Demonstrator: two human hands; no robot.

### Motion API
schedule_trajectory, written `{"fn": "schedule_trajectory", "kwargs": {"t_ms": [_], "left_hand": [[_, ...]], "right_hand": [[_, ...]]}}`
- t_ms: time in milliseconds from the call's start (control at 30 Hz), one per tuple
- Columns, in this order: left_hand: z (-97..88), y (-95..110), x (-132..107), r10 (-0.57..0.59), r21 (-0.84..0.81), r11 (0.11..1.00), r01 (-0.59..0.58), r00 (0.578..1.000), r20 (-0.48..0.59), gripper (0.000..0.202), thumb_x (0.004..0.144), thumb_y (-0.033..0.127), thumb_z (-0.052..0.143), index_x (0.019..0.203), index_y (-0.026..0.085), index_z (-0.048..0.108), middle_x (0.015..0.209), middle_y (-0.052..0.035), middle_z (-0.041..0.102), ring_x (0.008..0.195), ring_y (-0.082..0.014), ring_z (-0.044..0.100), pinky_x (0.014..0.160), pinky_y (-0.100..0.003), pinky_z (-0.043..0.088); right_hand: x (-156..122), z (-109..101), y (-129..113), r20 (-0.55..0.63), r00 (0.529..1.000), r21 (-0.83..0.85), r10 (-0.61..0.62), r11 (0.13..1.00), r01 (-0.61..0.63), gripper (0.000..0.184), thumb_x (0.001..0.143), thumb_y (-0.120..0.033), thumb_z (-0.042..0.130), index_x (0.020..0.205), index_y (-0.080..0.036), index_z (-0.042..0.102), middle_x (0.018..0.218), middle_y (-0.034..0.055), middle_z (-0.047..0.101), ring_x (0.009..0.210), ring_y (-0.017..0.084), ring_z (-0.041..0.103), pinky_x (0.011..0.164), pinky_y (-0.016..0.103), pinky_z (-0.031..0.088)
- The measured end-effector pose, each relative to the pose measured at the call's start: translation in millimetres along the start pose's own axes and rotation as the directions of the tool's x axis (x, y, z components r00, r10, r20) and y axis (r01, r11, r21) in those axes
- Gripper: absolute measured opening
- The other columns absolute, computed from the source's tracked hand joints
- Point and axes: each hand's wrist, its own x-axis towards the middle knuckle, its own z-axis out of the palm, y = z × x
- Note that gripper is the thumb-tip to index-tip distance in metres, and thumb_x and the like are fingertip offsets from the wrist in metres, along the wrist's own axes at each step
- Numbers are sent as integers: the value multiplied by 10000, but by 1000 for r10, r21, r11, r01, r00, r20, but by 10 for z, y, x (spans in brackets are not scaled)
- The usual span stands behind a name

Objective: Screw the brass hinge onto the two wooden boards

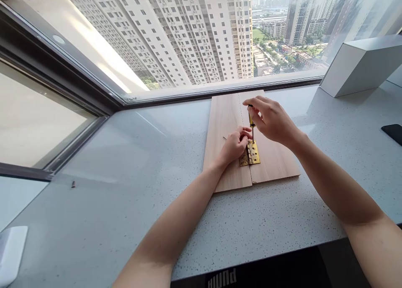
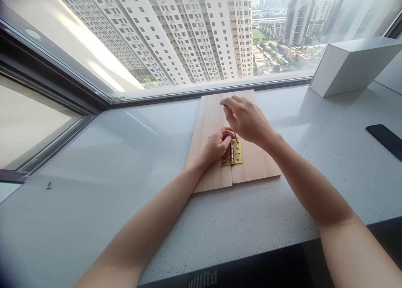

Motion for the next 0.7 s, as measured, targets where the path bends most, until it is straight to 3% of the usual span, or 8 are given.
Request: {"fn": "schedule_trajectory", "kwargs": {"t_ms": [100,233,333,433,533,633,700], "left_hand": [[0,-2,6,5,-11,1000,-4,1000,20,256,975,223,630,1221,235,701,1105,-83,887,1022,-257,817,973,-403,641],[3,4,5,2,13,1000,-2,1000,21,296,993,208,603,1269,224,708,1147,-86,897,1021,-247,794,958,-397,611],[9,11,4,-7,23,1000,6,1000,26,306,1006,176,599,1287,227,712,1137,-79,897,1020,-242,798,947,-387,605],[18,10,11,0,14,1000,0,999,35,300,1015,140,592,1277,228,709,1139,-77,898,1027,-238,811,948,-379,613],[26,3,21,19,11,1000,-19,999,28,285,1021,117,588,1255,224,711,1124,-74,892,1031,-240,816,978,-386,617],[25,4,21,43,17,999,-44,999,29,266,1025,111,587,1228,216,725,1111,-80,879,1046,-250,818,1002,-403,615],[22,14,14,44,20,999,-45,998,34,268,1031,116,585,1235,213,730,1116,-86,876,1025,-254,812,986,-414,617]], "right_hand": [[19,-33,53,20,1000,46,-9,999,8,399,1214,-296,518,1472,-175,797,1219,136,830,887,231,674,857,416,512],[36,-28,105,-36,999,-74,27,997,-29,219,1192,-343,615,1131,-219,784,1050,97,766,811,220,598,784,404,462],[29,-48,86,-24,997,-207,72,976,-75,255,1212,-369,583,1040,-238,718,992,98,733,780,230,534,725,404,397],[14,-98,59,15,999,-201,49,979,-45,325,1244,-305,455,1138,-228,752,1142,144,767,905,276,646,784,425,449],[18,-130,69,54,997,-41,-58,997,60,361,1237,-231,447,1339,-209,793,1309,157,796,1161,320,744,981,460,534],[42,-106,97,79,994,49,-70,997,67,364,1228,-281,563,1496,-218,800,1239,123,837,1087,301,759,1014,473,553],[56,-69,103,50,998,26,-34,999,33,306,1203,-340,661,1429,-234,839,1164,108,839,971,281,726,971,476,551]]}}
